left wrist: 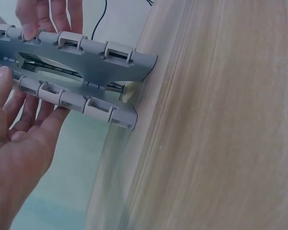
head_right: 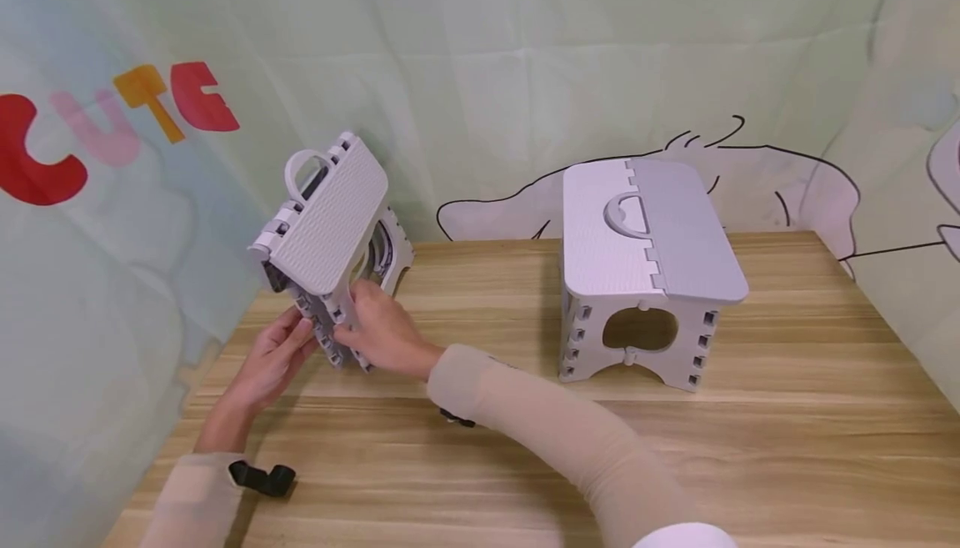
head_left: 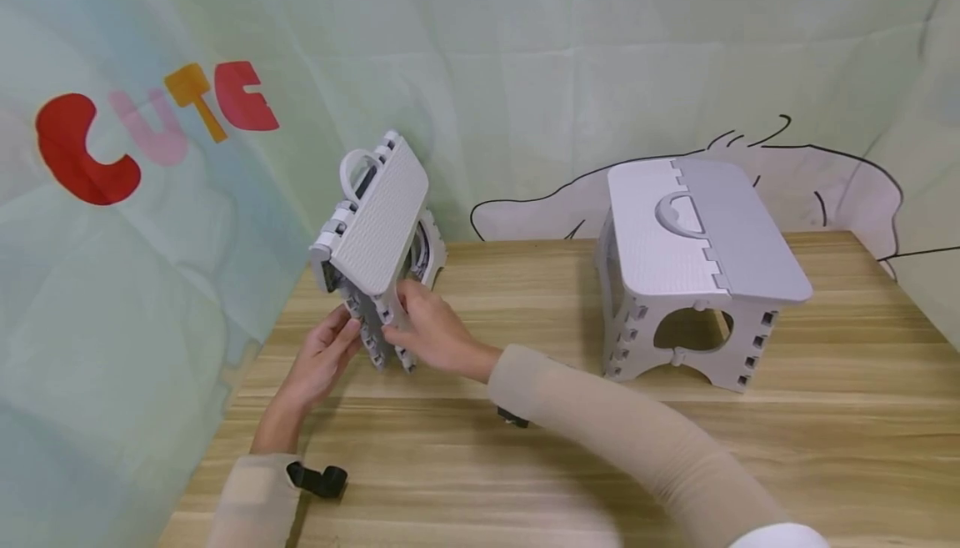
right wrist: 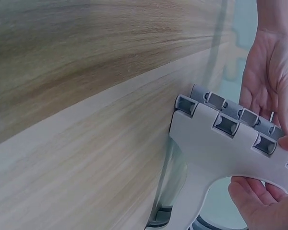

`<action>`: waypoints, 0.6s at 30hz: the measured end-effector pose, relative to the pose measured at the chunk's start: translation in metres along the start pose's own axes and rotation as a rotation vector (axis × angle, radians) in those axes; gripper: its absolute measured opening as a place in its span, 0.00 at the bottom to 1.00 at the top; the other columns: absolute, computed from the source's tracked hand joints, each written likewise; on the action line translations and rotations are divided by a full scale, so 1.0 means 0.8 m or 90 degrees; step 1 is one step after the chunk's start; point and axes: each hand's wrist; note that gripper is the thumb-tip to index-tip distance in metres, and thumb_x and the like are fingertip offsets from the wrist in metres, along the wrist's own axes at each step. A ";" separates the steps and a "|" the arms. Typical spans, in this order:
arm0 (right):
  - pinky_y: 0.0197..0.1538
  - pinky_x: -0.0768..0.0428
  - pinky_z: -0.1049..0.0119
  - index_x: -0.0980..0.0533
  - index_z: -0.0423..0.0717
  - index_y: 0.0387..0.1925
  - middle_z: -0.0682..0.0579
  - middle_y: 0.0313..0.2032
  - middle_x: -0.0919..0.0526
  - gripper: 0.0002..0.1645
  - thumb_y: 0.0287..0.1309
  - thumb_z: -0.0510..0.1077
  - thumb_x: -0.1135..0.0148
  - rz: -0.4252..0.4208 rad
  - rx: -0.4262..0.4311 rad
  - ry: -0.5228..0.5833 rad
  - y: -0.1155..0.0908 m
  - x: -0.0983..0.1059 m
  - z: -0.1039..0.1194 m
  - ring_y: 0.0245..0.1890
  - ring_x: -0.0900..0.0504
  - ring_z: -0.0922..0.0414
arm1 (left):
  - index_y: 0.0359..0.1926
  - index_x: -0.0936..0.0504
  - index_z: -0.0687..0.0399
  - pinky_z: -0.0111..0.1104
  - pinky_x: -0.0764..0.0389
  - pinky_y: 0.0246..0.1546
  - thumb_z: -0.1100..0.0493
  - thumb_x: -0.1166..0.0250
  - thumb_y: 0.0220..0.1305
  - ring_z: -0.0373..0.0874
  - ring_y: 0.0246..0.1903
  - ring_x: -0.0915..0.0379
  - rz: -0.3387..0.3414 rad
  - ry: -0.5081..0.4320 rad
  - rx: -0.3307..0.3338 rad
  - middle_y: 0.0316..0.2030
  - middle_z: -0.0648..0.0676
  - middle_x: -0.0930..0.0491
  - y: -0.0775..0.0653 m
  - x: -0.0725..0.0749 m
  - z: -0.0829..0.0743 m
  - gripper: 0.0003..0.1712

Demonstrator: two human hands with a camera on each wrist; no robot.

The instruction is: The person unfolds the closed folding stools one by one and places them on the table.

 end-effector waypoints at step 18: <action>0.45 0.21 0.74 0.30 0.38 0.55 0.46 0.47 0.21 0.24 0.62 0.42 0.33 0.015 -0.010 0.006 -0.008 0.014 -0.007 0.48 0.20 0.52 | 0.73 0.49 0.76 0.26 0.28 0.61 0.65 0.57 0.80 0.33 0.62 0.32 -0.015 -0.008 -0.009 0.63 0.42 0.29 -0.001 -0.001 0.001 0.29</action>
Point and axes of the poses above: each hand's wrist, its own y-axis towards the middle knuckle, its own x-axis out of the back of the hand, z = x × y
